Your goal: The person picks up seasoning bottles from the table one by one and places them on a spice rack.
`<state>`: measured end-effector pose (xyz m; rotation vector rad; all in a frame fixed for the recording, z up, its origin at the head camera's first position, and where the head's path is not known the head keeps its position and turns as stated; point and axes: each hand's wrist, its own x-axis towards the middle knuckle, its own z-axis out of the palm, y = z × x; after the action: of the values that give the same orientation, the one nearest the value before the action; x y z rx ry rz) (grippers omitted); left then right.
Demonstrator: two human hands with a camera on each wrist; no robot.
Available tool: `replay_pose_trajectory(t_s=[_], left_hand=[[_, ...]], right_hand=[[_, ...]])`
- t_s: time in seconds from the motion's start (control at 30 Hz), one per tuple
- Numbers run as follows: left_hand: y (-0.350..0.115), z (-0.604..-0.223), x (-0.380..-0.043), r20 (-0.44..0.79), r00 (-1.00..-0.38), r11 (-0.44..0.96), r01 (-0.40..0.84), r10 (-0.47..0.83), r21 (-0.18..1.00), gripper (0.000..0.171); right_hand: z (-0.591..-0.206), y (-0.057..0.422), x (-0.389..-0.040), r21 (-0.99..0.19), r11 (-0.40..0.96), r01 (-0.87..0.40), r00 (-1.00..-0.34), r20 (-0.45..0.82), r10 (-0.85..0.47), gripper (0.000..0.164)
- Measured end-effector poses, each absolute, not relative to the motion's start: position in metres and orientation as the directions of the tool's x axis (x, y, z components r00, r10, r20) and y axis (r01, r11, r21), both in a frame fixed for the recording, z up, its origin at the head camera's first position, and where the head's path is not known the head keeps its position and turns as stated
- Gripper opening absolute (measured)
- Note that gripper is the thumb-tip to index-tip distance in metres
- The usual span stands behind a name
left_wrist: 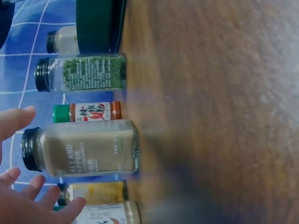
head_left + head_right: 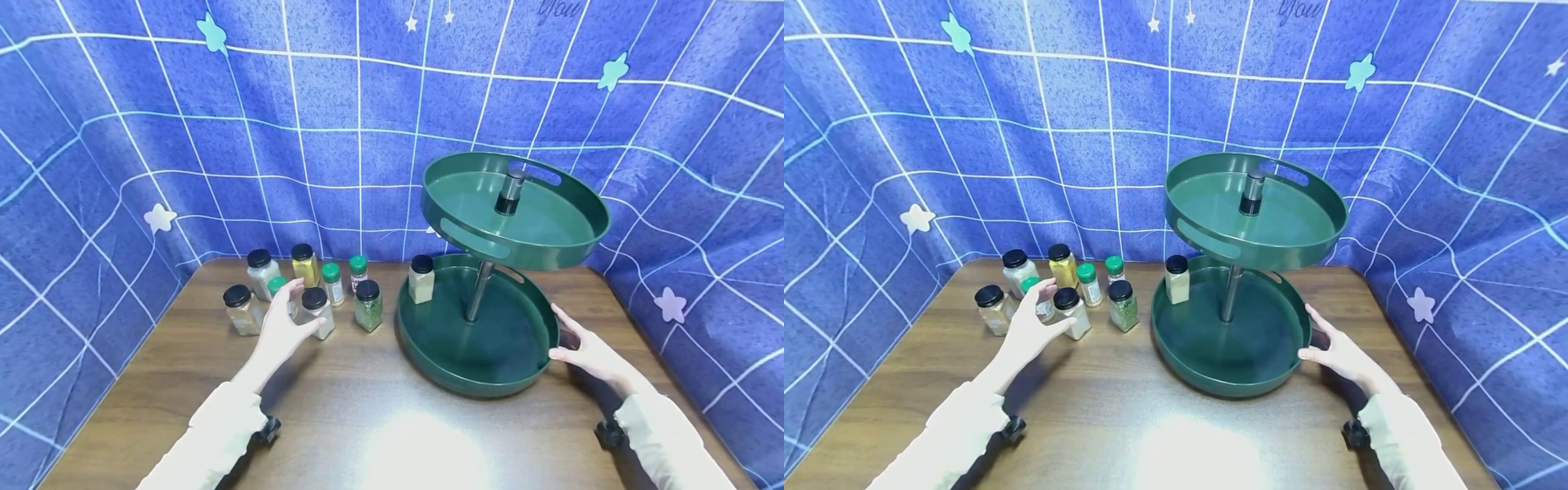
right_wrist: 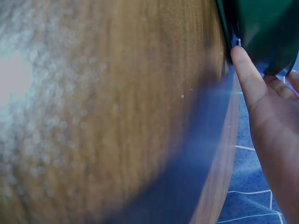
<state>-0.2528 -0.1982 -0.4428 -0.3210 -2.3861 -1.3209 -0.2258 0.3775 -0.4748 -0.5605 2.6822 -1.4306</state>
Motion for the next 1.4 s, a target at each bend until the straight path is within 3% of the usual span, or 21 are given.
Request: replay_pose_trajectory(t_s=[0.43,0.93,1.4], left_hand=[[-0.203,-0.462,-0.267,0.347,-0.938,0.414,0.307,-0.022,0.857,0.078],[-0.199,-0.465,-0.267,0.304,-0.951,0.367,0.262,-0.059,0.893,0.065],[-0.197,-0.458,-0.264,0.266,-0.962,0.404,0.219,-0.062,0.888,0.064]], right_hand=[[-0.474,0.377,-0.226,-0.821,0.503,-0.271,-0.934,0.097,-0.344,0.085],[-0.473,0.376,-0.223,-0.831,0.484,-0.274,-0.933,0.108,-0.343,0.084],[-0.476,0.378,-0.227,-0.844,0.466,-0.264,-0.932,0.1,-0.347,0.085]])
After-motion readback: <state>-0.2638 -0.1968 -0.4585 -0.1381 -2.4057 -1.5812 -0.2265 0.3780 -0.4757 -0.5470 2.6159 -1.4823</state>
